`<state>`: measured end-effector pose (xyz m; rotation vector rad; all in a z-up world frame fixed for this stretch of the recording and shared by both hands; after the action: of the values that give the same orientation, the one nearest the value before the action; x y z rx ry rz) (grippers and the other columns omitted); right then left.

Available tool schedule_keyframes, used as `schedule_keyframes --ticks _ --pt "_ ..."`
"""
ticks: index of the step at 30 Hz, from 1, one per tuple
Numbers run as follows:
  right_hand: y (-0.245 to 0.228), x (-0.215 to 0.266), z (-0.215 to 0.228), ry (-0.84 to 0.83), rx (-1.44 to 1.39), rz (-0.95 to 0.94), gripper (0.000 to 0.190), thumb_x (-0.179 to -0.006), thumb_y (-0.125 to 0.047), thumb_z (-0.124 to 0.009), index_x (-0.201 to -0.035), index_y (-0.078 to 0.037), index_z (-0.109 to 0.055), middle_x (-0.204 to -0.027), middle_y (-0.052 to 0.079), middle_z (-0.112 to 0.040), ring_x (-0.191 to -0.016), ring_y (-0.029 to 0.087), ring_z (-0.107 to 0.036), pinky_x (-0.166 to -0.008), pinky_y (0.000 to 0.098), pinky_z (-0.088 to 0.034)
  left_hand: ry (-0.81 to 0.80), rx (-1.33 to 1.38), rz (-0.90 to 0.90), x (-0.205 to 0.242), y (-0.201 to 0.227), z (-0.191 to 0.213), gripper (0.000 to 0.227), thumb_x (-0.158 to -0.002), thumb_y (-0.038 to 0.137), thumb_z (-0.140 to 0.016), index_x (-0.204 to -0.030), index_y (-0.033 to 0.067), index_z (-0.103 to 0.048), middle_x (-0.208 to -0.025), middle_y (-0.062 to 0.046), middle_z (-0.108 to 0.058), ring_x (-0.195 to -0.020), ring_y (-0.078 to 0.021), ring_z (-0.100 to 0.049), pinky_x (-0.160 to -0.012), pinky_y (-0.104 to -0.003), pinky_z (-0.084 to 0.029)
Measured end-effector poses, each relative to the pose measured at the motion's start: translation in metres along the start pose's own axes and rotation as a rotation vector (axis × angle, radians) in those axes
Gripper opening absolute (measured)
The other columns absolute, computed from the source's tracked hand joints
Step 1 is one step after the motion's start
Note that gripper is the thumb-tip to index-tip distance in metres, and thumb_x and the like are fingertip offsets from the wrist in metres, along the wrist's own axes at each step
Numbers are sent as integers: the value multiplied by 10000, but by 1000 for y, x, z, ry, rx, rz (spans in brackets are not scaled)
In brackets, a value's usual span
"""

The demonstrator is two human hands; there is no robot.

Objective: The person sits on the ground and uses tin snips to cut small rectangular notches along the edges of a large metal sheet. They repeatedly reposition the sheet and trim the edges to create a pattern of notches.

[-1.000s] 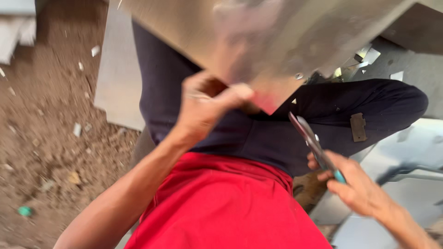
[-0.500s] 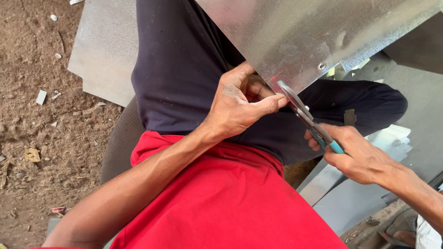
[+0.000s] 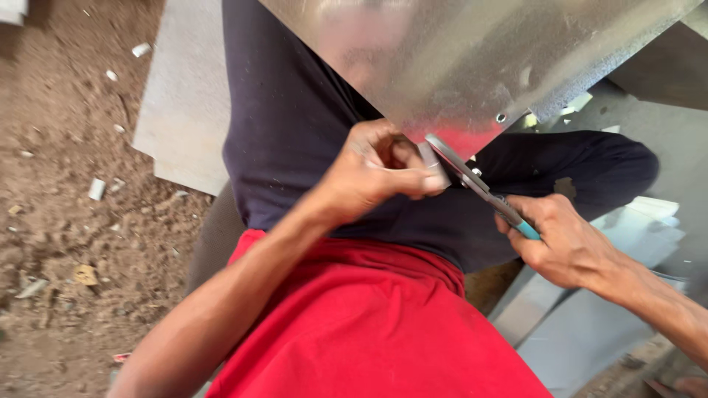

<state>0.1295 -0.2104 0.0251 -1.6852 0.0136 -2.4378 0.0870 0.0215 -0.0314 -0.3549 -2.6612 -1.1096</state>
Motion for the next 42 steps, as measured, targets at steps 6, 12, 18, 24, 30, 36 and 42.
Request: schedule_keyframes --ticks 6,12,18,24,30,36,42 --pt "10 15 -34 88 -311 316 326 -718 -97 -590 -1033 -14 -597 -862 100 -675 -806 195 -651 -716 341 -548 98 -850 -183 10 26 20 284 -829 213 -904 -891 9 -716 -816 -41 -696 -734 -126 -666 -668 -279 -537" --pt "66 25 -108 128 -813 37 431 -731 -98 -519 -1137 -15 -636 -876 95 -697 -787 200 -650 -708 363 -551 -84 -482 155 -14 16 28 340 -904 231 -800 -1148 2 -740 -1052 -55 -773 -966 -143 -723 -860 -264 -577" --pt "55 26 -129 257 -1307 157 480 -720 -112 -505 -1158 23 -647 -942 105 -707 -860 176 -674 -762 317 -558 4 -278 174 -56 -8 -18 216 -997 141 -738 -1118 -35 -770 -987 -130 -772 -891 -211 -743 -802 -345 -612" --pt "33 10 -115 466 -1517 214 428 -695 -132 -502 -1088 2 -606 -851 77 -641 -724 161 -577 -649 298 -503 -167 -234 89 -107 -67 -117 254 -1017 215 -713 -1154 7 -761 -1049 -87 -782 -873 -170 -725 -763 -324 -601" --pt "28 7 -91 623 -1389 231 295 -709 -134 -464 -941 10 -575 -704 90 -567 -604 173 -514 -566 321 -469 -116 -387 111 -104 -70 -122 282 -1035 211 -717 -1201 -13 -767 -1030 -82 -783 -906 -137 -713 -864 -268 -579" --pt "27 11 -83 667 -1328 188 298 -690 -135 -453 -916 19 -572 -675 90 -576 -566 166 -525 -536 316 -475 -90 -315 130 -106 -69 -126 312 -992 237 -736 -1189 -4 -753 -1037 -60 -787 -864 -121 -713 -735 -257 -576" --pt "25 5 -89 668 -1338 157 306 -690 -152 -458 -906 22 -588 -677 84 -590 -573 161 -537 -531 315 -478 -92 -335 165 -105 -78 -118 345 -997 264 -733 -1206 -9 -758 -949 -66 -777 -858 -111 -702 -755 -249 -573"
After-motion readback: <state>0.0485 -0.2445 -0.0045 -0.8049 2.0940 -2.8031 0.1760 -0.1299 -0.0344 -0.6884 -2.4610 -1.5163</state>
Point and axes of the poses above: each hand's wrist, its own x-axis away from the middle knuckle, its own z-axis out of the back of the hand, y = z × x, the point moved 8 cm from there along -x, towards the middle knuckle
